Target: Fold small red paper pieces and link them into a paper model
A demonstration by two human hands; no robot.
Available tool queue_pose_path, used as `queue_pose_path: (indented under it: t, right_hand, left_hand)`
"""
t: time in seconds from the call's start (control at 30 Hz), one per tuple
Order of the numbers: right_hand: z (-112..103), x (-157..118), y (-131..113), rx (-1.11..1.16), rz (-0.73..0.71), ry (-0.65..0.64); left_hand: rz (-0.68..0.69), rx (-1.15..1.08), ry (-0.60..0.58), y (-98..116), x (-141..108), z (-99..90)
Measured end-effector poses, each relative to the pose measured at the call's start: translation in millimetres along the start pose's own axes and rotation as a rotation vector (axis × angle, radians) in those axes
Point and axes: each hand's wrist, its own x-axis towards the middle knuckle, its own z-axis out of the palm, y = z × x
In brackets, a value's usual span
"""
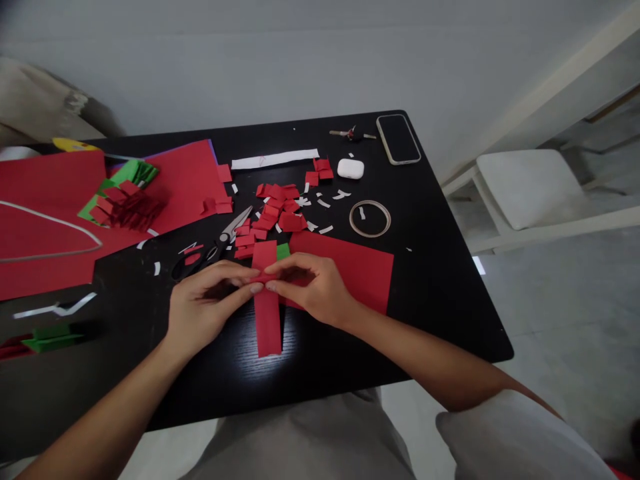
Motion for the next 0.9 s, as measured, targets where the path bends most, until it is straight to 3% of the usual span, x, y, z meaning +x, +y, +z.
queue_pose_path:
  t: [0.2,0.4,0.67,0.9]
  right_hand:
    - [1.3,1.8,2.3,0.082,0.055,0.065]
    - [0.2,4.5,4.8,0.164,0.125,0.048]
    - [0.5,3.5,3.2,0.068,0.039,0.018]
    - [-0.4,0.9,5.8,0.011,0.000,0.022]
  left_hand:
    - [-0.145,-0.224,0.070,-1.2,1.9,4.4]
    - [-0.271,-0.380,0.057,1.3,6.6,4.8]
    - [-0.185,-0.105,0.049,5.5,3.1,1.7]
    - [-0.104,-0.042,0.032,0.9,0.1,1.3]
